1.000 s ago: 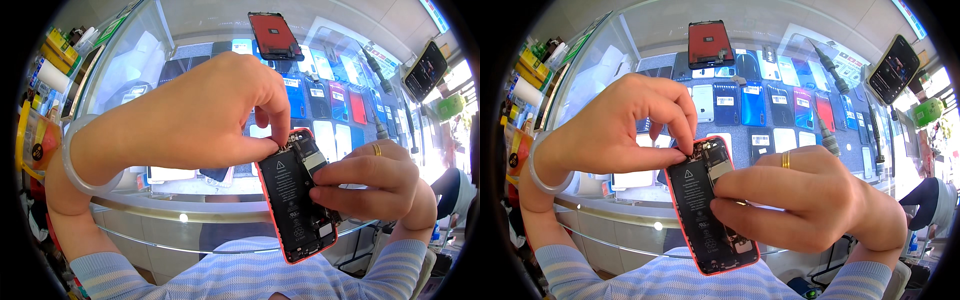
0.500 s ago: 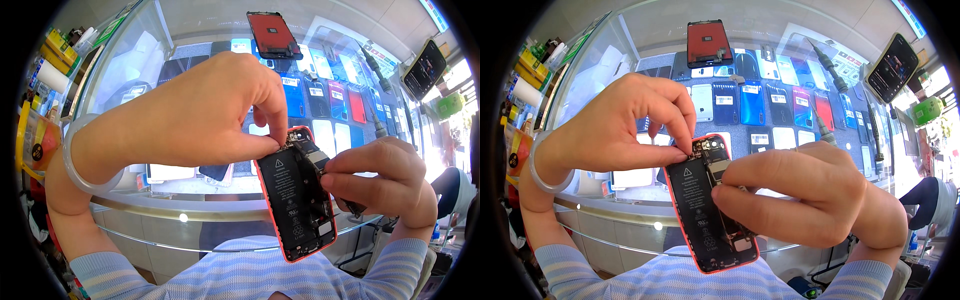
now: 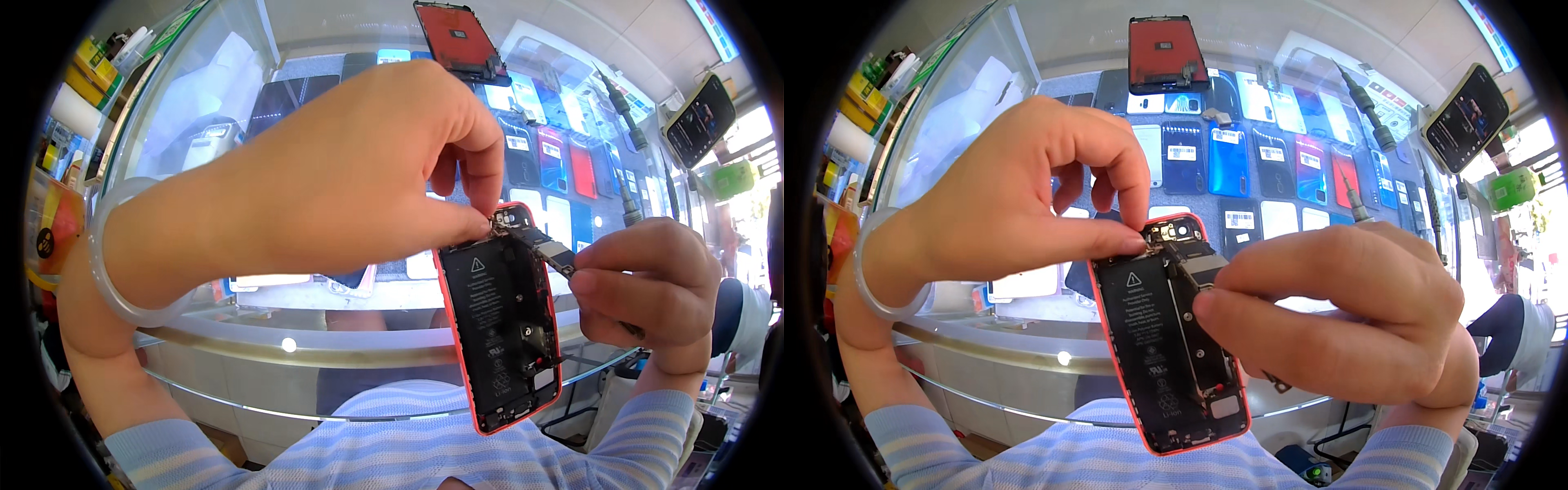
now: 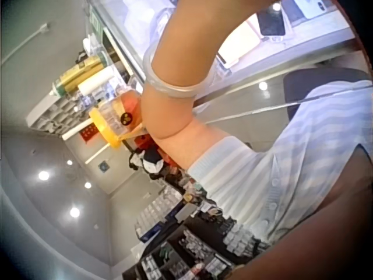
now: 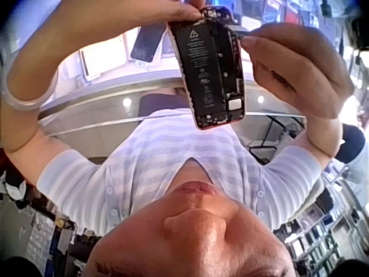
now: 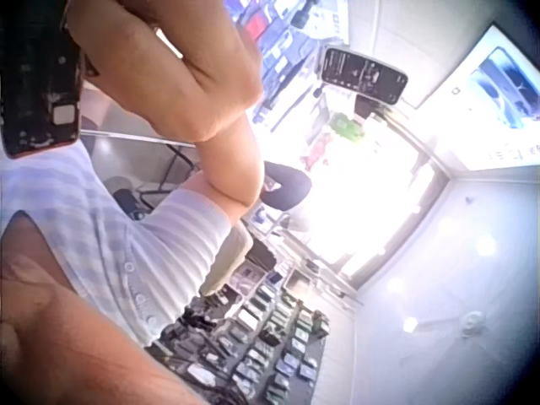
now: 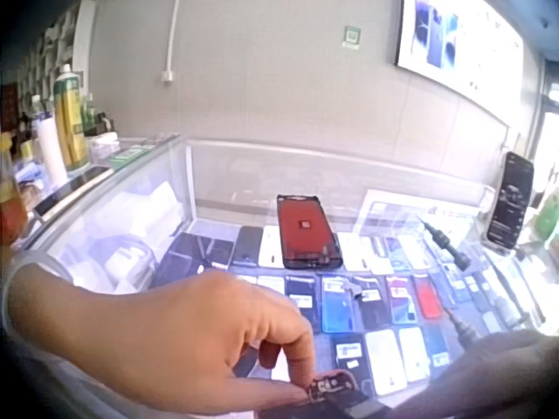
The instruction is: The person disassembles an internal component of a red mobile phone by hand and with a screwdriver.
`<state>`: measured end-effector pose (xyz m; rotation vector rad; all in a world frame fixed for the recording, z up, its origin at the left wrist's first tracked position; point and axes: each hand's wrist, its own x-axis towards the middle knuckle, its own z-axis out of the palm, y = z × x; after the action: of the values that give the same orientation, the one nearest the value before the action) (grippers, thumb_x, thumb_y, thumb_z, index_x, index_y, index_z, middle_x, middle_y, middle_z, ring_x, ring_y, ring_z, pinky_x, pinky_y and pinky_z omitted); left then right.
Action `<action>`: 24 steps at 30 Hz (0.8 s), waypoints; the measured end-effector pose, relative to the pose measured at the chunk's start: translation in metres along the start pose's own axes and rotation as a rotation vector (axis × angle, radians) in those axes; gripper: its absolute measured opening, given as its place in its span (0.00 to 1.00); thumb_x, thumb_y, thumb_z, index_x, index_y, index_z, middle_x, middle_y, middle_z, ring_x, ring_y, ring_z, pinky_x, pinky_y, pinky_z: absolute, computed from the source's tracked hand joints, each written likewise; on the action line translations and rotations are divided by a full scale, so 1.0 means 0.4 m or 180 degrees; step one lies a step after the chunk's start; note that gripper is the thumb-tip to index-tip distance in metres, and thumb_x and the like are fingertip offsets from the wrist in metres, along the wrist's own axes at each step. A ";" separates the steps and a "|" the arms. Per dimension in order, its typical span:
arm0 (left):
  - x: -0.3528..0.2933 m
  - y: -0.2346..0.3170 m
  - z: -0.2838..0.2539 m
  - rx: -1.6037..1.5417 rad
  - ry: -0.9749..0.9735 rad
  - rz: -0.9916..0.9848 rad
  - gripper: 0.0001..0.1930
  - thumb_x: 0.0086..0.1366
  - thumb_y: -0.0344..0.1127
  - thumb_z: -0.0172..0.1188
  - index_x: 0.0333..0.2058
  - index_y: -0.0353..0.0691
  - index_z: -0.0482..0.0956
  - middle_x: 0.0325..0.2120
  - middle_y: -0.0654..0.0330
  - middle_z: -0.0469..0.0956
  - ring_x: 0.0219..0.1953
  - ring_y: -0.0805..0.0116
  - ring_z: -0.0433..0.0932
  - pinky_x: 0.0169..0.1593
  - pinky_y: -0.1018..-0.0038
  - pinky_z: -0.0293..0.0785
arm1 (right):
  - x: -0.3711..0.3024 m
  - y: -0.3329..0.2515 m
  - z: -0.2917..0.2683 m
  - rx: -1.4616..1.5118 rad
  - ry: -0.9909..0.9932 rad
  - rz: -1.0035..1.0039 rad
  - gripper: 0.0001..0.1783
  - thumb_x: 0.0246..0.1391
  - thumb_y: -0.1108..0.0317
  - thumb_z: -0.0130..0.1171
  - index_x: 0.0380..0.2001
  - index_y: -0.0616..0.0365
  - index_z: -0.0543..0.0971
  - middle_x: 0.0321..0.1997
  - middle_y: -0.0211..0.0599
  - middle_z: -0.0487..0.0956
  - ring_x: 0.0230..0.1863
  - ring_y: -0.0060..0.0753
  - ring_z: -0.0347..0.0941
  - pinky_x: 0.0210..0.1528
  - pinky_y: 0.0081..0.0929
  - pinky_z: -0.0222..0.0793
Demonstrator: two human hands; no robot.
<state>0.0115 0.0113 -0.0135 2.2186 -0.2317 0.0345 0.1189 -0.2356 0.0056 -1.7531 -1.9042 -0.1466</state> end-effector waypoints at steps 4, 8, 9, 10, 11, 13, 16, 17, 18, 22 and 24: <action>0.005 0.008 -0.014 -0.0192 -0.0191 -0.0472 0.04 0.53 0.28 0.71 0.27 0.40 0.83 0.26 0.69 0.78 0.29 0.80 0.73 0.26 0.80 0.61 | 0.004 0.003 -0.001 0.0043 -0.0035 0.0016 0.24 0.32 0.84 0.72 0.37 0.53 0.83 0.35 0.35 0.81 0.28 0.27 0.78 0.26 0.21 0.70; 0.005 0.014 -0.016 -0.0151 -0.0185 -0.0477 0.04 0.53 0.29 0.71 0.27 0.40 0.84 0.25 0.69 0.78 0.28 0.81 0.73 0.25 0.80 0.60 | 0.002 0.000 -0.005 0.0136 -0.0096 0.0170 0.22 0.35 0.82 0.72 0.38 0.53 0.83 0.35 0.36 0.81 0.29 0.29 0.78 0.27 0.22 0.71; 0.004 0.015 -0.017 -0.0191 -0.0178 -0.0462 0.04 0.53 0.29 0.71 0.27 0.40 0.84 0.25 0.69 0.78 0.28 0.81 0.73 0.25 0.80 0.60 | 0.000 -0.003 -0.007 -0.0070 -0.0094 0.0082 0.21 0.36 0.82 0.73 0.37 0.54 0.83 0.35 0.37 0.81 0.29 0.29 0.78 0.27 0.22 0.72; 0.004 0.015 -0.018 -0.0135 -0.0207 -0.0488 0.04 0.53 0.29 0.71 0.27 0.40 0.84 0.25 0.69 0.78 0.28 0.81 0.73 0.25 0.80 0.60 | -0.002 -0.005 -0.006 -0.0271 -0.0060 -0.0006 0.20 0.36 0.81 0.73 0.37 0.53 0.83 0.36 0.37 0.80 0.29 0.30 0.78 0.27 0.23 0.72; 0.002 0.015 -0.021 -0.0110 -0.0232 -0.0494 0.04 0.53 0.29 0.71 0.27 0.40 0.84 0.25 0.69 0.79 0.29 0.80 0.73 0.25 0.80 0.61 | -0.003 -0.006 -0.004 -0.0470 -0.0025 -0.0096 0.20 0.37 0.80 0.74 0.37 0.53 0.83 0.36 0.37 0.80 0.29 0.30 0.78 0.27 0.23 0.72; 0.003 0.012 -0.024 -0.0183 -0.0251 -0.0444 0.04 0.53 0.29 0.71 0.28 0.40 0.85 0.26 0.68 0.79 0.29 0.80 0.74 0.26 0.81 0.62 | -0.004 -0.016 -0.010 -0.0118 -0.0175 -0.0004 0.19 0.38 0.78 0.74 0.37 0.54 0.82 0.37 0.39 0.80 0.30 0.31 0.79 0.27 0.24 0.73; 0.006 0.008 -0.024 -0.0319 -0.0252 -0.0376 0.04 0.52 0.29 0.71 0.28 0.40 0.85 0.27 0.67 0.80 0.30 0.78 0.75 0.27 0.80 0.65 | 0.001 -0.017 -0.010 0.0043 -0.0295 -0.0009 0.18 0.40 0.76 0.73 0.38 0.54 0.82 0.38 0.39 0.80 0.31 0.33 0.79 0.29 0.25 0.75; 0.004 0.008 -0.025 -0.0263 -0.0271 -0.0415 0.05 0.52 0.28 0.71 0.29 0.39 0.85 0.27 0.67 0.80 0.30 0.78 0.75 0.28 0.80 0.66 | 0.003 -0.016 -0.009 0.0063 -0.0277 -0.0032 0.17 0.41 0.75 0.72 0.38 0.54 0.82 0.38 0.39 0.80 0.32 0.33 0.80 0.29 0.26 0.76; 0.001 0.010 -0.016 -0.0227 -0.0137 -0.0411 0.05 0.52 0.28 0.71 0.29 0.39 0.85 0.28 0.67 0.81 0.30 0.77 0.76 0.28 0.79 0.67 | 0.005 -0.015 -0.006 0.0083 -0.0260 -0.0054 0.16 0.42 0.74 0.72 0.37 0.54 0.82 0.38 0.40 0.80 0.32 0.34 0.80 0.30 0.26 0.76; -0.014 0.022 0.007 0.0300 0.0323 0.0872 0.07 0.51 0.27 0.72 0.30 0.38 0.85 0.29 0.65 0.81 0.31 0.76 0.76 0.30 0.78 0.70 | 0.010 -0.003 0.015 0.0269 0.0004 -0.0105 0.12 0.46 0.73 0.69 0.37 0.54 0.82 0.40 0.40 0.80 0.33 0.36 0.81 0.32 0.28 0.78; -0.016 0.028 0.001 0.0372 0.0308 0.0917 0.08 0.51 0.26 0.72 0.32 0.37 0.85 0.30 0.64 0.81 0.30 0.75 0.77 0.31 0.77 0.72 | 0.015 0.006 0.027 0.0295 0.0180 -0.0266 0.12 0.47 0.73 0.69 0.38 0.55 0.83 0.40 0.40 0.81 0.34 0.37 0.81 0.33 0.29 0.78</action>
<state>0.0034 0.0051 -0.0056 2.2753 -0.5049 0.3192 0.1176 -0.2254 -0.0015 -1.5932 -1.9134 -0.1349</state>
